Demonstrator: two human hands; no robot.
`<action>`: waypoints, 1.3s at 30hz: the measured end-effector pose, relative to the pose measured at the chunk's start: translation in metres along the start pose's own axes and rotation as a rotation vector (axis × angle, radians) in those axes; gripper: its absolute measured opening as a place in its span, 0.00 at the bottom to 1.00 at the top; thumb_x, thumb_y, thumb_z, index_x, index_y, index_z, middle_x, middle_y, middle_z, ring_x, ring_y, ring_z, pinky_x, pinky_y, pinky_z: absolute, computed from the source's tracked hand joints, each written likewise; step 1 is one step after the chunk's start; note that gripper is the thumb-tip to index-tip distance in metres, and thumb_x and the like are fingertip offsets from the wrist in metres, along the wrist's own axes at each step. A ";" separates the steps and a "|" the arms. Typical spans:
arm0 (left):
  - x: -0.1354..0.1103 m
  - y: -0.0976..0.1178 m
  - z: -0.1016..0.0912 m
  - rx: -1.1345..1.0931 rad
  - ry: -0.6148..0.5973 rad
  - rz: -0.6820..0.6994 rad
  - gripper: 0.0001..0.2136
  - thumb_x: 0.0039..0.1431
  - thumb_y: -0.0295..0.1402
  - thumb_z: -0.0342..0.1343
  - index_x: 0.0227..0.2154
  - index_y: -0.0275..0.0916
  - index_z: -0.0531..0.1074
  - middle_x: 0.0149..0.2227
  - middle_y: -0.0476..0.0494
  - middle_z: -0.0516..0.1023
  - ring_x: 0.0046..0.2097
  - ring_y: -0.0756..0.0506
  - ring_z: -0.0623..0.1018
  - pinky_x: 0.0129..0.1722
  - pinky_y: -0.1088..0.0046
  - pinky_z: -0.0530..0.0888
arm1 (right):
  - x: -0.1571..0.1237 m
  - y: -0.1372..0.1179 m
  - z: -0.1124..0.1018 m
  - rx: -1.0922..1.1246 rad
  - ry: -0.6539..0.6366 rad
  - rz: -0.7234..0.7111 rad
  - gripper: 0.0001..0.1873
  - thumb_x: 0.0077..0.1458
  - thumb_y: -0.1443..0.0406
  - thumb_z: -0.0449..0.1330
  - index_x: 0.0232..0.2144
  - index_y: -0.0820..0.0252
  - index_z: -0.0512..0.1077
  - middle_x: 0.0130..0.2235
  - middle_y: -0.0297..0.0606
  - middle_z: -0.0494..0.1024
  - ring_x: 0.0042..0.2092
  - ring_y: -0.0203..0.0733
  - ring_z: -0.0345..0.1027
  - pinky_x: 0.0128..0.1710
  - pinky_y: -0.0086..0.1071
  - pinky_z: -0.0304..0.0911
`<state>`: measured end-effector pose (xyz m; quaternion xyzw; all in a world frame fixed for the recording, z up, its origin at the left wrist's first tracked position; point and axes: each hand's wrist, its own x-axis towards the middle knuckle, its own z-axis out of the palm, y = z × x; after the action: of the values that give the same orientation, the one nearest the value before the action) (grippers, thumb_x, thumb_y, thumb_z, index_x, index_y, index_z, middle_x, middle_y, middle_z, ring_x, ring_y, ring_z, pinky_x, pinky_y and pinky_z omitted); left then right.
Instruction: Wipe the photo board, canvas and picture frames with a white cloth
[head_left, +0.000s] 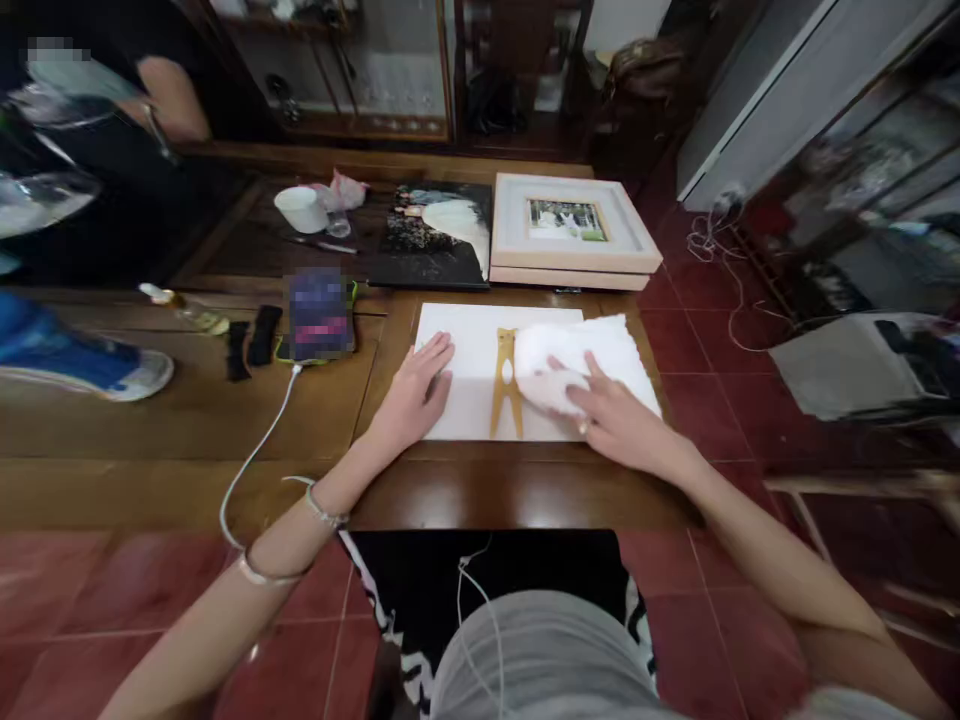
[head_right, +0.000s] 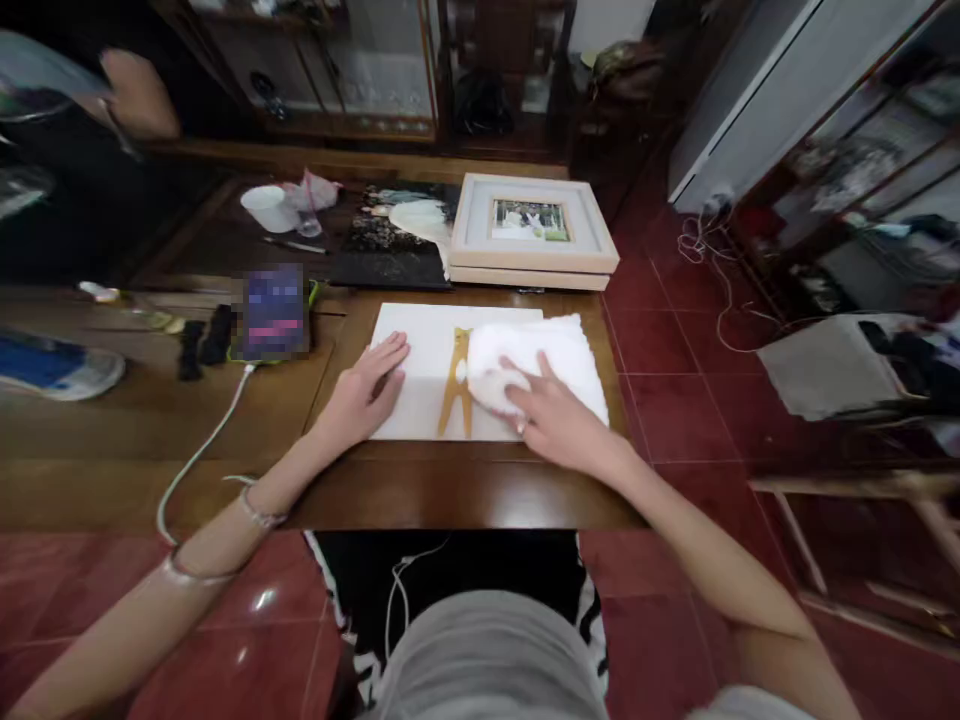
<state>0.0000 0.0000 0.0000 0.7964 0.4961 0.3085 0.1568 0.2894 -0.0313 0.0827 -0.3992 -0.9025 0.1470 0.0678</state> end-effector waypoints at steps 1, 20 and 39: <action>0.000 0.000 0.000 0.000 -0.002 -0.009 0.20 0.66 0.33 0.43 0.56 0.30 0.69 0.62 0.31 0.67 0.65 0.39 0.65 0.65 0.50 0.59 | -0.011 -0.009 0.000 0.011 -0.044 -0.034 0.11 0.53 0.77 0.48 0.32 0.62 0.67 0.60 0.62 0.67 0.68 0.57 0.48 0.65 0.63 0.45; 0.002 0.001 -0.001 -0.009 -0.012 -0.022 0.19 0.67 0.33 0.44 0.56 0.34 0.70 0.62 0.33 0.68 0.65 0.39 0.64 0.65 0.49 0.58 | 0.057 0.054 0.006 0.205 0.133 0.232 0.18 0.64 0.54 0.49 0.24 0.53 0.58 0.26 0.38 0.70 0.60 0.67 0.60 0.51 0.51 0.61; 0.002 0.004 -0.002 0.010 -0.018 -0.026 0.20 0.67 0.33 0.43 0.56 0.33 0.69 0.62 0.32 0.66 0.66 0.39 0.63 0.66 0.49 0.57 | -0.016 -0.014 0.015 0.113 -0.009 -0.115 0.07 0.60 0.71 0.51 0.32 0.58 0.68 0.58 0.49 0.72 0.67 0.55 0.53 0.64 0.56 0.51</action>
<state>0.0023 -0.0007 0.0046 0.7933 0.5066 0.2969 0.1611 0.2869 -0.0554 0.0728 -0.3415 -0.9145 0.1955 0.0943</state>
